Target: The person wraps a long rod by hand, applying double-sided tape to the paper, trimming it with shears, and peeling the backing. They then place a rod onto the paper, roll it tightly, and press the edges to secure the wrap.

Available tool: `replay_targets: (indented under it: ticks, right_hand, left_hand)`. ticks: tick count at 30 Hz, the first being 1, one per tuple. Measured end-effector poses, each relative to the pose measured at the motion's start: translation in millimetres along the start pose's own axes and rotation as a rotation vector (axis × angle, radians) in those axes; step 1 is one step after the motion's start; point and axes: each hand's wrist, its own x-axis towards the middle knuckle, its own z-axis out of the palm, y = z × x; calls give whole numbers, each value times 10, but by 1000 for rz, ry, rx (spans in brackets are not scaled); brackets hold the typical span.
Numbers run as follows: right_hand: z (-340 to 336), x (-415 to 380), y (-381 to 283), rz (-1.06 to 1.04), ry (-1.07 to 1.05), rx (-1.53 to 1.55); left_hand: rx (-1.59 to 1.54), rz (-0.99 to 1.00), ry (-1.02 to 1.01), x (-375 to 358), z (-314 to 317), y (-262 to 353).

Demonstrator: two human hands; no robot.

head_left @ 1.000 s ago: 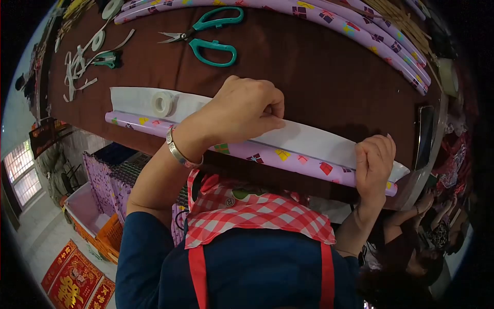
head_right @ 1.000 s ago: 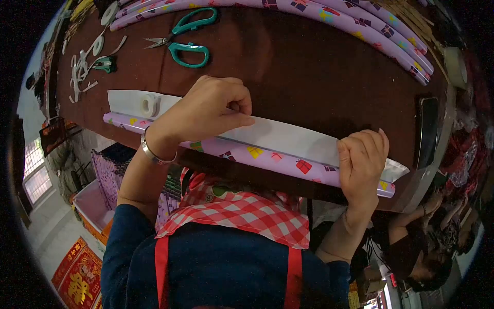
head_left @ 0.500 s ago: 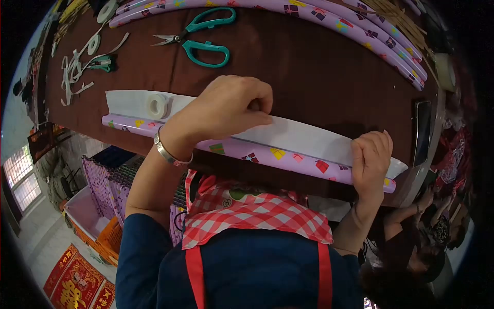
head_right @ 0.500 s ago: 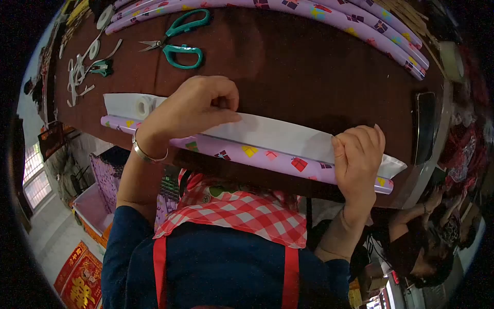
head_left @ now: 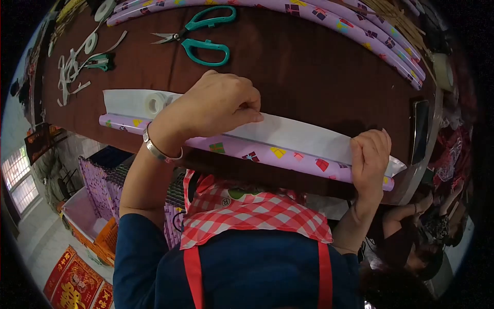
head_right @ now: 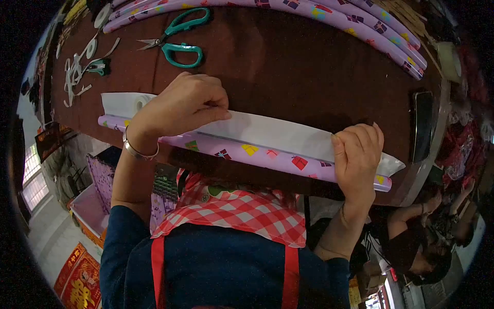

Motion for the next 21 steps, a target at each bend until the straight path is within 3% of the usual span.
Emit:
replay_targets:
  ticks: [13,21]
  right_hand:
    - [-11,2,9,-9,-15,-35]
    - [-3,0,5,-11,-27,-64]
  left_hand:
    - [113,-19,108,-152,21,-181]
    - [93,-121,24,-181,-55,-64]
